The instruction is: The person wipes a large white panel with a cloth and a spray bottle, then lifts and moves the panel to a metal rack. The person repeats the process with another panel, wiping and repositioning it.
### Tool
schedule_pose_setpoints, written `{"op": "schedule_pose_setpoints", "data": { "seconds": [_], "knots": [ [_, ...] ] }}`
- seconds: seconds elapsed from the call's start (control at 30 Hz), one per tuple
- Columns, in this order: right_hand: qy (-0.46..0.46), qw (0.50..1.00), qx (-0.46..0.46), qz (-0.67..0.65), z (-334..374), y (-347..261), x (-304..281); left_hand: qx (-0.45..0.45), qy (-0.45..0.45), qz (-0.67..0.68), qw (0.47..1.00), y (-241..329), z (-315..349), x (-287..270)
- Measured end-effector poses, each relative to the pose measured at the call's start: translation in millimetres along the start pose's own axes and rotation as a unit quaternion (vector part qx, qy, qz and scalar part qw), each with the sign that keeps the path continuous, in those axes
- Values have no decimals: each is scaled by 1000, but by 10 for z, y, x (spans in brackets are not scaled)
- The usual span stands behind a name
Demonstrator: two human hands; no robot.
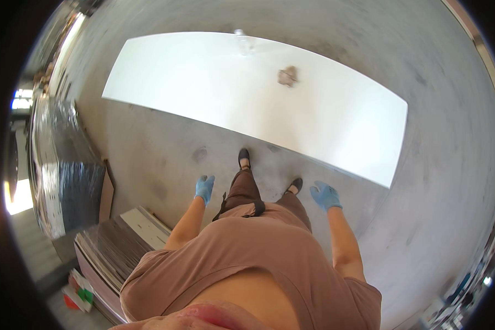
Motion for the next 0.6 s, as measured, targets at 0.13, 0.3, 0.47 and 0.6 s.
{"op": "schedule_pose_setpoints", "data": {
  "seconds": [0.13, 0.3, 0.47, 0.6],
  "knots": [
    [-29, 997, 10, 70, -716, -1083, 72, -89, -39, -46, 994, -226, -468, -463],
    [-19, 984, 134, -114, -1531, -2192, 787, 1, -31, -211, 977, 272, -1582, -1133],
    [65, 951, 271, -136, -2234, -2416, 1394, 73, -58, -331, 939, 989, -2946, -1281],
    [88, 904, 415, -53, -2855, -1984, 1612, 210, -45, -416, 884, 1418, -3635, -950]
  ]
}}
Point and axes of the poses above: each hand's wrist, its own z-axis away from the middle knuckle, its own x-axis out of the palm, y = z × x, the point moved 1 cm from there along -z, towards the middle knuckle, and after that the axes turned 8 degrees about x, right-handed, at the moved point
